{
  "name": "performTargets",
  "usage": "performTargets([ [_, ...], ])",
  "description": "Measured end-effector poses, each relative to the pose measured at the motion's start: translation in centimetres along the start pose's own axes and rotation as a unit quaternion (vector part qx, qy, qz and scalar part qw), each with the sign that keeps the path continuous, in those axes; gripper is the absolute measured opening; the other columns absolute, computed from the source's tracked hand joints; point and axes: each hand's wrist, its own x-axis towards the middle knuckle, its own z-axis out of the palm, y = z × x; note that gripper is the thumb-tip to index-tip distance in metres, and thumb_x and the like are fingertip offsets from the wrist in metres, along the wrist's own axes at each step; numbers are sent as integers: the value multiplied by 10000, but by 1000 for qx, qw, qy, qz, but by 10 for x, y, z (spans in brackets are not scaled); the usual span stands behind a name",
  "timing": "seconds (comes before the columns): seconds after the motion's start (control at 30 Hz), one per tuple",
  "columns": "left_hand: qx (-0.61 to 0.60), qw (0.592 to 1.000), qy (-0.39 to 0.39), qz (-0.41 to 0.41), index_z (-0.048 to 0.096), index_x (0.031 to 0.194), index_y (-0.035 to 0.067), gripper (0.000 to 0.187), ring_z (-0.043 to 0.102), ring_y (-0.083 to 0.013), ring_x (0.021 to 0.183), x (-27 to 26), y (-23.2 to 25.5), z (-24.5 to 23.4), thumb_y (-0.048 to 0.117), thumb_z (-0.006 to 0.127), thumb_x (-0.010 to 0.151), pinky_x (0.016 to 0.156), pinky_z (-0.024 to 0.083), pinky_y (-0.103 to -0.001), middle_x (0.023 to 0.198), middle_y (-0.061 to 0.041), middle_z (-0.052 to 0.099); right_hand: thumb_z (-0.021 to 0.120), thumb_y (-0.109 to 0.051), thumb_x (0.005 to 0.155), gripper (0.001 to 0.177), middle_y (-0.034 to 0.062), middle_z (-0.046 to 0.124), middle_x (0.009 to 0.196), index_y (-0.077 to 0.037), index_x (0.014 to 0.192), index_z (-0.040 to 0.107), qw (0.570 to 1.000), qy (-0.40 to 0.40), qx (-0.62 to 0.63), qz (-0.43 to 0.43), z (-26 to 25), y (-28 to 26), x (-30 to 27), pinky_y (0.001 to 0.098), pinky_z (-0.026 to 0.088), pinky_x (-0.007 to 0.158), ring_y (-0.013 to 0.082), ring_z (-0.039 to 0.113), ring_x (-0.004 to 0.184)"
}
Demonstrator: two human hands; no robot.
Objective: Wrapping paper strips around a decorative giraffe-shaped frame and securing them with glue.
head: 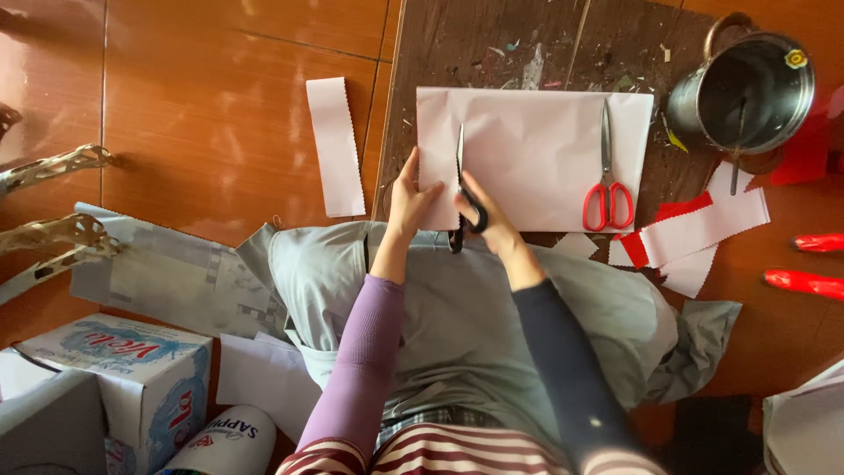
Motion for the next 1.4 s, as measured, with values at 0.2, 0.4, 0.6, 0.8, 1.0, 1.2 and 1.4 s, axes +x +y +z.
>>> performTargets([
  [0.2, 17, 999, 8, 41, 310, 1578, -30, 873, 592, -208, 1283, 8, -29, -3, -59, 739, 819, 1016, 516, -298, 1513, -201, 528, 720, -501, 984, 918, 168, 470, 1558, 6, 1621, 296, 976, 49, -147, -154, 4, 45, 25, 353, 373, 1175, 232, 433, 1448],
  [0.4, -74, 997, 17, -24, 326, 1603, -3, 813, 581, -210, 1259, 5, -5, -2, -43, 739, 904, 971, 531, -294, 1504, -197, 536, 737, -417, 945, 852, 98, 633, 1372, -12, 1607, 387, 989, 66, -108, -83, 5, 19, 21, 291, 483, 985, 140, 571, 1142],
  [0.6, -70, 997, -7, -7, 341, 1591, 16, 827, 652, -197, 1170, -2, 4, 3, -61, 717, 858, 897, 589, -283, 1472, -167, 566, 725, -373, 969, 819, 80, 565, 1437, 10, 1579, 335, 991, 24, -37, -126, -7, 8, 60, 286, 433, 1032, 137, 530, 1250],
  [0.8, -75, 997, 3, 17, 295, 1567, -15, 793, 576, -182, 1280, 4, -15, 5, -49, 720, 898, 990, 541, -293, 1509, -151, 491, 753, -376, 942, 826, 133, 613, 1402, 47, 1548, 384, 965, 111, -148, -187, 0, 22, 68, 312, 449, 1085, 187, 571, 1262],
  [1.0, -86, 996, -5, -32, 395, 1538, -49, 729, 615, -206, 1235, -3, 5, 7, -15, 707, 881, 1000, 536, -309, 1438, -172, 586, 740, -357, 983, 835, 103, 504, 1466, 34, 1588, 317, 986, 57, -95, -123, -20, -4, 85, 319, 400, 1126, 167, 494, 1348],
  [1.2, -37, 999, 8, -1, 390, 1525, -54, 730, 609, -194, 1230, 0, -8, 5, -27, 722, 875, 989, 533, -289, 1431, -161, 585, 764, -331, 928, 843, 143, 645, 1297, -7, 1566, 320, 976, 100, -121, -153, -1, 2, 98, 320, 517, 964, 174, 637, 1104],
  [1.4, 16, 1000, 0, 12, 405, 1539, -21, 722, 622, -130, 1035, -1, -5, -5, -51, 666, 866, 857, 533, -263, 1340, -137, 626, 785, -226, 990, 718, 121, 671, 1155, -14, 1559, 402, 937, 127, -206, -250, -4, 11, 97, 308, 542, 801, 145, 640, 973],
])
